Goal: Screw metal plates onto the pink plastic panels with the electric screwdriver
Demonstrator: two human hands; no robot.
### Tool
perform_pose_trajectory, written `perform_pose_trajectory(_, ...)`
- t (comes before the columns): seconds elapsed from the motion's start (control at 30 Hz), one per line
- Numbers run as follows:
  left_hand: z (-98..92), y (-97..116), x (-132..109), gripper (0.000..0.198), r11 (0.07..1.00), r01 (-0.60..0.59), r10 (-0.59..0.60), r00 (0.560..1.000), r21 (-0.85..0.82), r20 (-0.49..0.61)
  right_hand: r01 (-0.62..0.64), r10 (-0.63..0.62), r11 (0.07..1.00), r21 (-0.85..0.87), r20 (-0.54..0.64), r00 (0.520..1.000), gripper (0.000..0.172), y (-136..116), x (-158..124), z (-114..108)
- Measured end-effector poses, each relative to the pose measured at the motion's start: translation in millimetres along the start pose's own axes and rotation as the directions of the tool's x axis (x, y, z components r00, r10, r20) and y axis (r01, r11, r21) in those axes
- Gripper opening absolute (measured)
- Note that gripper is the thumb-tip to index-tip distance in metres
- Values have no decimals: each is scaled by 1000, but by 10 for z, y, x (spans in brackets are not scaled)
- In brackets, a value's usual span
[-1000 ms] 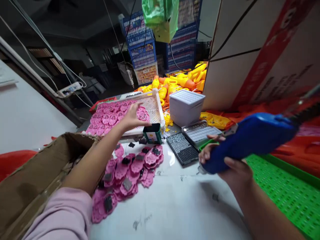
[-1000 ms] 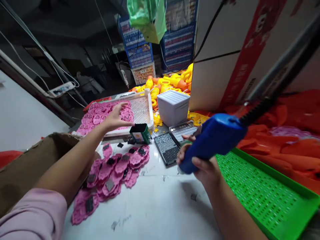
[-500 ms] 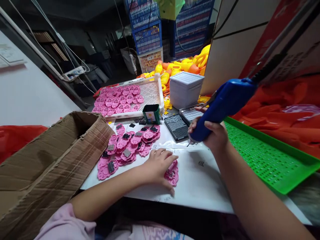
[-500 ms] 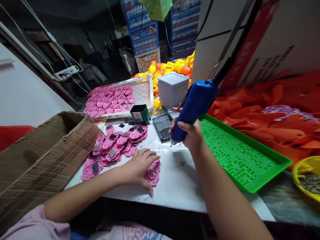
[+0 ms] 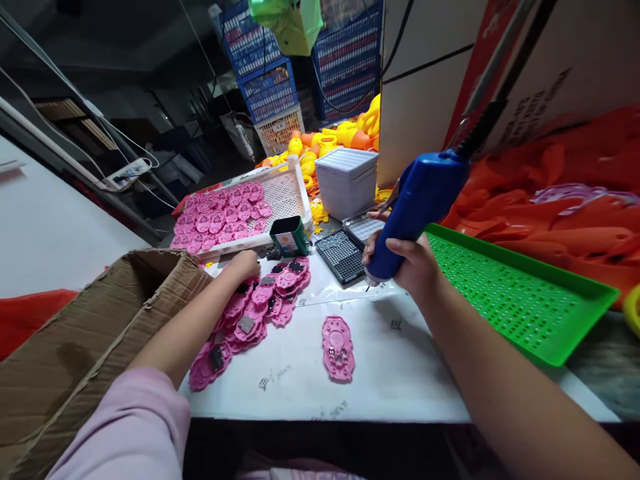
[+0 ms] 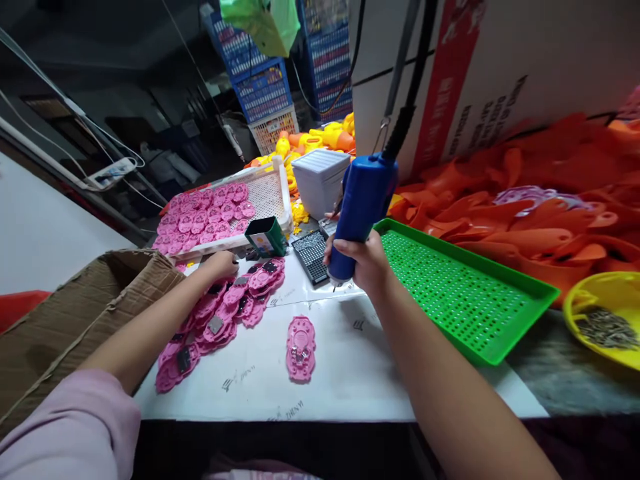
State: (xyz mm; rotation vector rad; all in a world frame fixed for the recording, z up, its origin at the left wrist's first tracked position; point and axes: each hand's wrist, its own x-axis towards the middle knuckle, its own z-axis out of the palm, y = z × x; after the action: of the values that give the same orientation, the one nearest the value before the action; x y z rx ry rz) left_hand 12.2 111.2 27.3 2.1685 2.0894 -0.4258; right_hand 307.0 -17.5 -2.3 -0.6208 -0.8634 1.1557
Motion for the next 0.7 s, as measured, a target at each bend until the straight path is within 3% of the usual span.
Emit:
perform_pose_trajectory(0.17, 58, 26, 0, 36, 986, 3, -12, 999, -166, -52, 10, -10, 1000, -2, -3, 1000, 51, 1, 5, 9)
perform_pose_trajectory(0.3, -26, -32, -97, 32, 904, -64, -6, 987, -423, -160, 8, -8, 1000, -10, 4, 1000, 48, 10, 2, 5)
perform_pose_trajectory(0.4, -30, -22, -329, 30, 746, -170, 17, 972, -644, -236, 11, -11, 1000, -11, 12, 1000, 49, 19, -3, -5)
perform_pose_trajectory(0.5, 62, 95, -687, 36, 507, -298, 90, 951, -809, -295, 11, -11, 1000, -6, 19, 1000, 51, 25, -13, -7)
perform_pose_trajectory(0.6, 210, 287, -1010, 46, 288, -354, 184, 932, -890, -311, 12, -12, 1000, -5, 23, 1000, 55, 30, -17, -1)
perform_pose_trajectory(0.7, 379, 483, -1181, 47, 153, -352, 252, 917, -923, -308, 21, -21, 1000, -18, 18, 1000, 55, 34, -15, 3)
